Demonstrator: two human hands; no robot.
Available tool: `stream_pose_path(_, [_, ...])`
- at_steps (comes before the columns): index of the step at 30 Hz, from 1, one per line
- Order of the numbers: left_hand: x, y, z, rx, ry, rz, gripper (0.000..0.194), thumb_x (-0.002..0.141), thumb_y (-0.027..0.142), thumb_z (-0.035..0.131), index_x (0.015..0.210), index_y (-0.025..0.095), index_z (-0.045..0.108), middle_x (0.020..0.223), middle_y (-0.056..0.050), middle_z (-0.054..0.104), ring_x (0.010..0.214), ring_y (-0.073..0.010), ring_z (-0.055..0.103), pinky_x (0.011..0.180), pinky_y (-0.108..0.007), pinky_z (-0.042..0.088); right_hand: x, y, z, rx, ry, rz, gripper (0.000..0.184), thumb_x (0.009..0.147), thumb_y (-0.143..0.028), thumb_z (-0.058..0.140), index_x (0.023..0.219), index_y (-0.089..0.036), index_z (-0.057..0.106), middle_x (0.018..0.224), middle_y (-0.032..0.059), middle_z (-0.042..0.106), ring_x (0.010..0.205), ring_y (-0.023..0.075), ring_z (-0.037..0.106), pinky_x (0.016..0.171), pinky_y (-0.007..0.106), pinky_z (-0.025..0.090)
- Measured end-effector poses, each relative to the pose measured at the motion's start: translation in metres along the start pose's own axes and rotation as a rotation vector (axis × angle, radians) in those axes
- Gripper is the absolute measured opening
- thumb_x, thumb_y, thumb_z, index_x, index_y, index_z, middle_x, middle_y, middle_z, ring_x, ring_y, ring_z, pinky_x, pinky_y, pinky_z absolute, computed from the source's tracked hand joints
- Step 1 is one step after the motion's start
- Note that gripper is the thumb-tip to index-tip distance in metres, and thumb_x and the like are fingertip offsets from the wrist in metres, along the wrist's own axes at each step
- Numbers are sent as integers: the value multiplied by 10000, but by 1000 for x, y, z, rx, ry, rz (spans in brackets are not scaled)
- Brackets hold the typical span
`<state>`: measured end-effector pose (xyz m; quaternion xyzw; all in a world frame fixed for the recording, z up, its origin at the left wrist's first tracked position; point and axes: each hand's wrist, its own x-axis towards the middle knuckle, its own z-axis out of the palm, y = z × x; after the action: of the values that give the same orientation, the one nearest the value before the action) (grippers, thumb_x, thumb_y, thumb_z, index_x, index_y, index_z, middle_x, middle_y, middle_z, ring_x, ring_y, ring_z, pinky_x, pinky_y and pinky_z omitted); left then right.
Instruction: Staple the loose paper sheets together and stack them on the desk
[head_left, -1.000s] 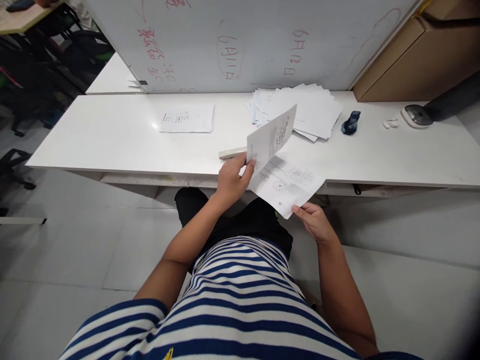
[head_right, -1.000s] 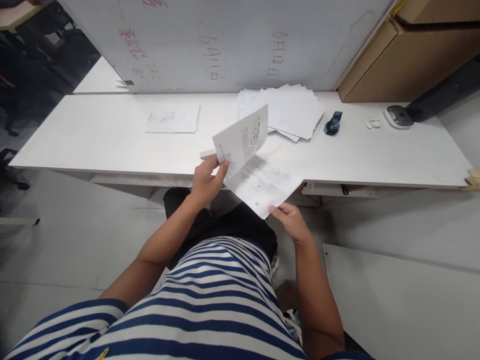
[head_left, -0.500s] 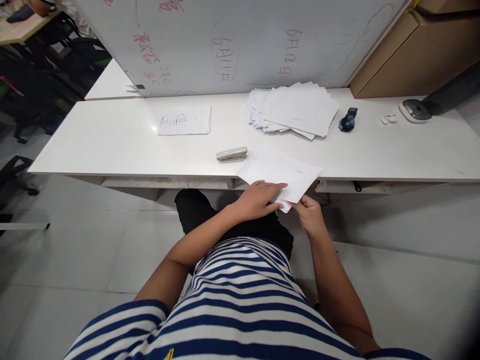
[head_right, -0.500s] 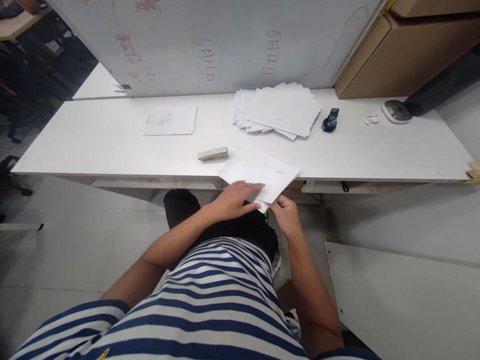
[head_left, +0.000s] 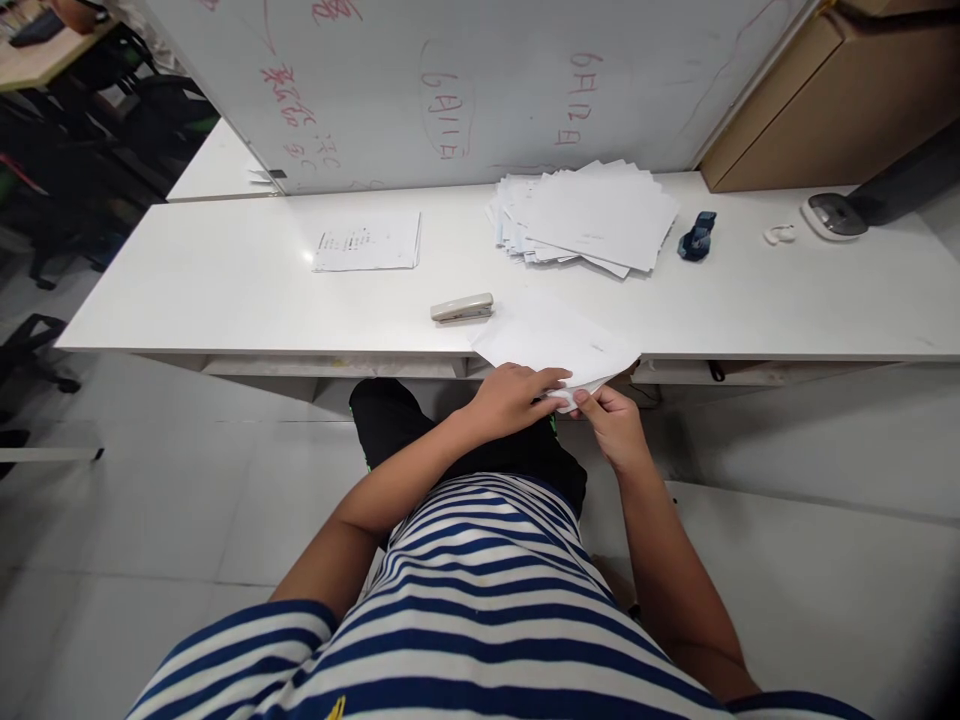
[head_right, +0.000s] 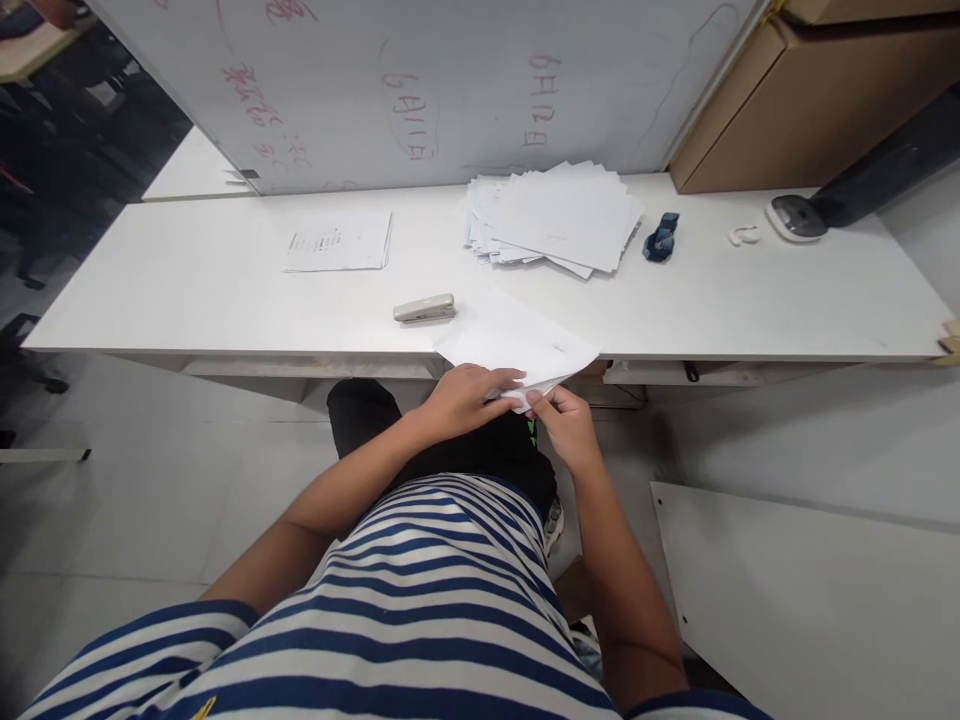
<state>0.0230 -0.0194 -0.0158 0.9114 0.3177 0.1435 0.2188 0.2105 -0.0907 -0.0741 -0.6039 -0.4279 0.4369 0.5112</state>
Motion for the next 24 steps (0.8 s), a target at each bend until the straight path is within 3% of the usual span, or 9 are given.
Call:
stream_pose_path(5, [2, -8, -11, -34, 106, -148, 342, 982, 412, 508, 1245, 222, 618, 992, -40, 767, 914, -218, 714, 819, -317, 497, -1, -3, -2, -6, -24, -2, 390, 768, -543, 725, 596, -204, 637, 601, -6, 620, 614, 156, 548, 638, 302, 458])
stream_pose_path(11, [-1, -30, -33, -226, 571, -369, 381, 982, 479, 492, 1233, 216, 606, 1130, -66, 727, 1020, -188, 695, 841, -283, 530, -8, 9, -7, 39, -22, 38, 366, 780, -530, 724, 640, -197, 661, 609, -3, 622, 601, 158, 550, 623, 309, 455])
stream_pose_path(15, [-7, -32, -34, -339, 680, -403, 425, 983, 539, 451, 1239, 230, 591, 1152, -67, 714, 1023, -189, 687, 727, -263, 555, -12, 18, -9, 41, -33, 69, 362, 785, -514, 732, 644, -190, 656, 593, -7, 614, 586, 150, 542, 596, 294, 439])
stream_pose_path(18, [-11, -26, -30, -289, 574, -329, 419, 980, 538, 457, 1231, 237, 604, 1105, -59, 732, 1009, -204, 689, 792, -306, 550, -13, 23, -6, 101, 10, 91, 349, 783, -520, 737, 690, -189, 678, 639, -1, 653, 630, 155, 583, 648, 293, 479])
stream_pose_path(22, [-14, -15, -36, -180, 102, 46, 397, 964, 521, 505, 1190, 229, 650, 1159, -52, 728, 1072, -219, 670, 941, -346, 491, -8, 19, 3, 329, 119, 135, 491, 814, -651, 628, 1022, -214, 715, 1038, 61, 744, 985, 240, 684, 811, 351, 551])
stream_pose_path(24, [-14, -12, -41, -142, -6, 130, 395, 973, 511, 491, 1190, 225, 655, 1183, -50, 722, 1099, -218, 659, 950, -343, 476, -6, 11, 7, 414, 121, 151, 596, 817, -707, 572, 1167, -235, 671, 1211, 79, 701, 1125, 266, 654, 830, 371, 571])
